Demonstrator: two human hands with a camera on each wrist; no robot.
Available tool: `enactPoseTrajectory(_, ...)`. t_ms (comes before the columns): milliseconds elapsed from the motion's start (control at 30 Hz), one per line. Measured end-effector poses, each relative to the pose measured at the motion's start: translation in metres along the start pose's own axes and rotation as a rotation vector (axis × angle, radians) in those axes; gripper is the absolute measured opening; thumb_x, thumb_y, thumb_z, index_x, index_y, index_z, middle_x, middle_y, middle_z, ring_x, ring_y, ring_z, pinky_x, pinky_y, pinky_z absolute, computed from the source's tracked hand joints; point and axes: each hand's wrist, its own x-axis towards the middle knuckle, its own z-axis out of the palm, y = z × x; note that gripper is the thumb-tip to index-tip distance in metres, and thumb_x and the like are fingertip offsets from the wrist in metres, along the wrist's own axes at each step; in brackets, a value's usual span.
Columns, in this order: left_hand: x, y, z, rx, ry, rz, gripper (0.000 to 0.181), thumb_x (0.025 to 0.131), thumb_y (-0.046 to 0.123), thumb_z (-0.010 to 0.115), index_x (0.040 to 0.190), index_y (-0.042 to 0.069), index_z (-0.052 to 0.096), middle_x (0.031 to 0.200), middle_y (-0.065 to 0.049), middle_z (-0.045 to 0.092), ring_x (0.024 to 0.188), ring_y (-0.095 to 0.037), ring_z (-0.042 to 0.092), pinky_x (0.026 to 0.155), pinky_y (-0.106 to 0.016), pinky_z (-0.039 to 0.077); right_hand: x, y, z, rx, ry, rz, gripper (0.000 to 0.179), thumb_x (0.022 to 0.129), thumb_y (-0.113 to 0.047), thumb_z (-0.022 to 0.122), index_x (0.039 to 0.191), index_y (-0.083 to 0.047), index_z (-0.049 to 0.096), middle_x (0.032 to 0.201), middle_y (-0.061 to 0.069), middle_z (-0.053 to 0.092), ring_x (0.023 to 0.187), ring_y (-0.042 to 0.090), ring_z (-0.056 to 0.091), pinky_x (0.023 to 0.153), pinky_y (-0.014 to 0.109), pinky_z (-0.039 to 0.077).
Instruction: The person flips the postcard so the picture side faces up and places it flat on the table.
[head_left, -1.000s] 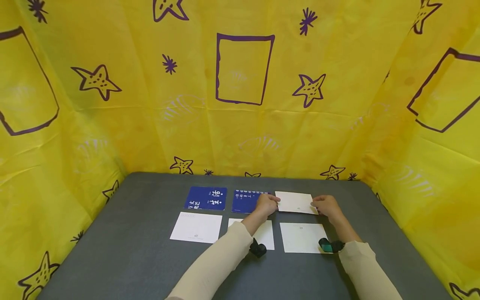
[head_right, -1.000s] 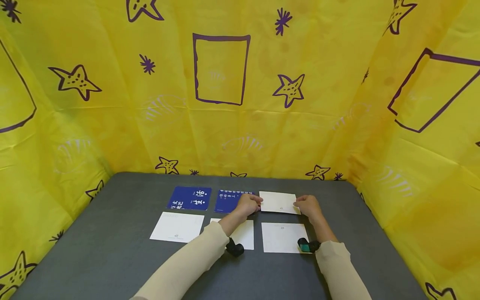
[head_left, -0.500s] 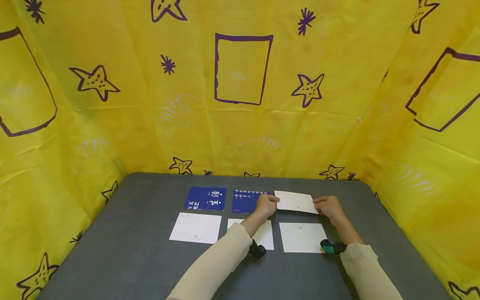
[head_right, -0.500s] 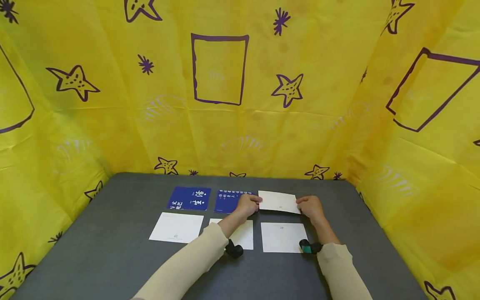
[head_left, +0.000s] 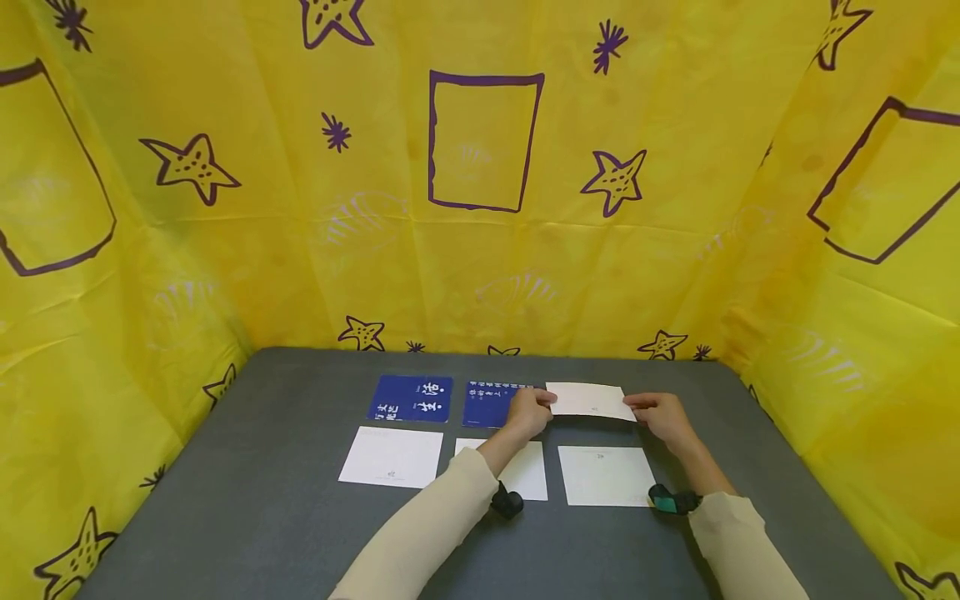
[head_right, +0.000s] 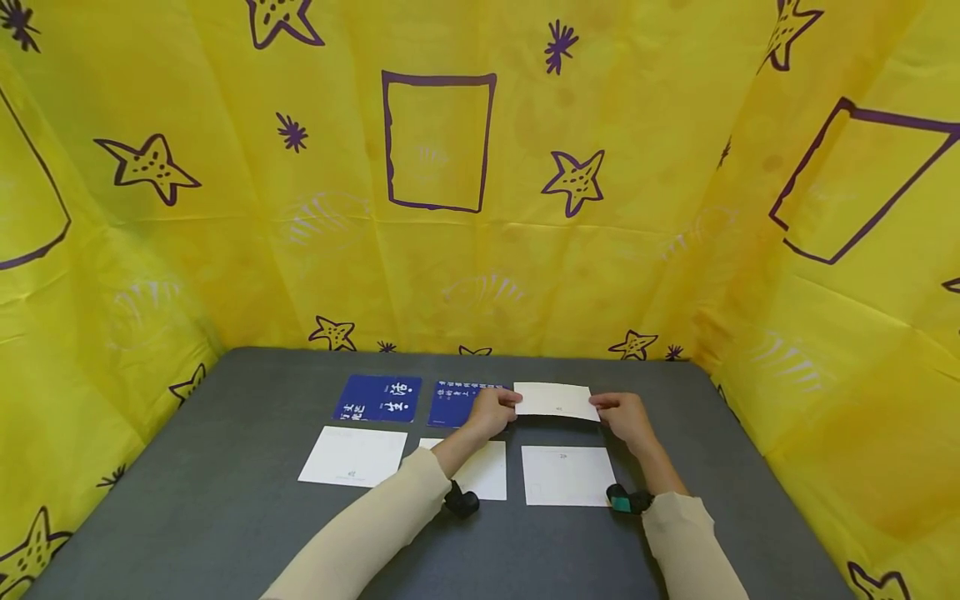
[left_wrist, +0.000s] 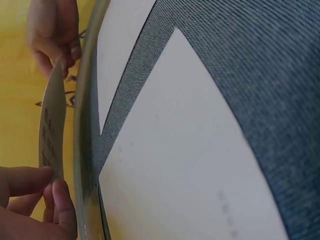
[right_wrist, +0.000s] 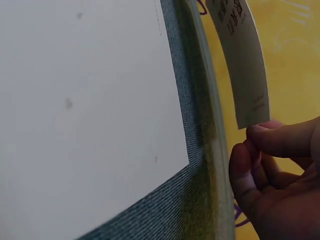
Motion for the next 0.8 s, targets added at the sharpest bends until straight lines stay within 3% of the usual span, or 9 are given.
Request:
enactPoseTrajectory(300,-0.002,-0.0035,-0.0016,0.0,-0.021,0.033,0.022,0.082,-0.01,0.064,0.098,0.0,0.075,0.092,-0.012,0.071,0.079,-0.013,0.059,0.07,-0.023,0.052,-0.0044,0.0033,-0.001,0.004,0.073,-0.044,0.024,0.091,0.004,0.056,0.109,0.009,0.069,0.107,0.024,0.07,0.086,0.018,0.06,0.069,0.018,0.049)
enactPoseTrajectory(533,-0.0029,-0.0041,-0.0042,-0.013,-0.018,0.033,0.018,0.084,-0.008,0.064,0.096,0.0,0.075,0.096,-0.012,0.074,0.088,-0.019,0.066,0.075,-0.026,0.055,-0.0053,0.0045,0.0006,-0.023,0.111,-0.122,0.021,0.089,0.005,0.057,0.103,0.008,0.072,0.102,0.025,0.071,0.083,0.017,0.06,0.068,0.019,0.049)
enactPoseTrajectory(800,-0.002,-0.0033,-0.006,-0.02,-0.014,0.026,0.016,0.087,-0.003,0.065,0.098,0.001,0.075,0.099,-0.012,0.073,0.09,-0.019,0.066,0.077,-0.027,0.054,-0.003,0.0055,0.0007,-0.015,0.128,-0.123,0.022,0.089,0.004,0.057,0.105,0.008,0.071,0.102,0.025,0.071,0.081,0.016,0.057,0.064,0.021,0.047)
